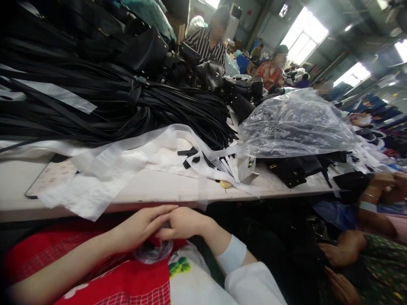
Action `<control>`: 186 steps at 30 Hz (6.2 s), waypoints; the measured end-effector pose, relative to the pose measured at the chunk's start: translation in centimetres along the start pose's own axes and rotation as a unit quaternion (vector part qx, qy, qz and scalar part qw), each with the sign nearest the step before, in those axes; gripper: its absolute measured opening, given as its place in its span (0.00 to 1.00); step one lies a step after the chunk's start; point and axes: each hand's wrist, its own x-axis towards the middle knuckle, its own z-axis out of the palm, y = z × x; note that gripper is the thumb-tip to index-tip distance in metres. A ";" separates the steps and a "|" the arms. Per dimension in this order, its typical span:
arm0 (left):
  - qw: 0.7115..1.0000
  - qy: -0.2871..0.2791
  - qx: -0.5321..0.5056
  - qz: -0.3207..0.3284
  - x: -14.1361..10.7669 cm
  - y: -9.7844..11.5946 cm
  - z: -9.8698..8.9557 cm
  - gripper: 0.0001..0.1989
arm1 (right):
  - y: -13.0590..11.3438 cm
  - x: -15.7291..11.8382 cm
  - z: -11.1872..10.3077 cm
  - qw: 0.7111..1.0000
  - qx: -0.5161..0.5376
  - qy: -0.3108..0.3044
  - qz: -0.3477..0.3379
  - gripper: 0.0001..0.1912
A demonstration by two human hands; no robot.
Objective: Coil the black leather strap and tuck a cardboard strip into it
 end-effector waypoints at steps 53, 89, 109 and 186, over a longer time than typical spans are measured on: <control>0.948 0.144 -0.228 -0.168 -5.9 -1.7 1.3 0.26 | 8.7 6.2 0.9 0.907 -0.250 0.337 0.042 0.13; 0.944 0.130 -0.249 -0.174 -4.3 -2.7 1.4 0.24 | 8.3 6.0 -0.4 0.931 -0.123 0.340 0.045 0.05; 0.938 0.130 -0.274 -0.170 -4.7 -2.1 1.7 0.25 | 9.3 5.9 -1.1 0.939 -0.044 0.340 0.037 0.05; 0.941 0.137 -0.265 -0.162 -6.0 -2.8 1.0 0.26 | -3.1 1.1 -3.3 0.938 -0.190 0.277 -0.086 0.13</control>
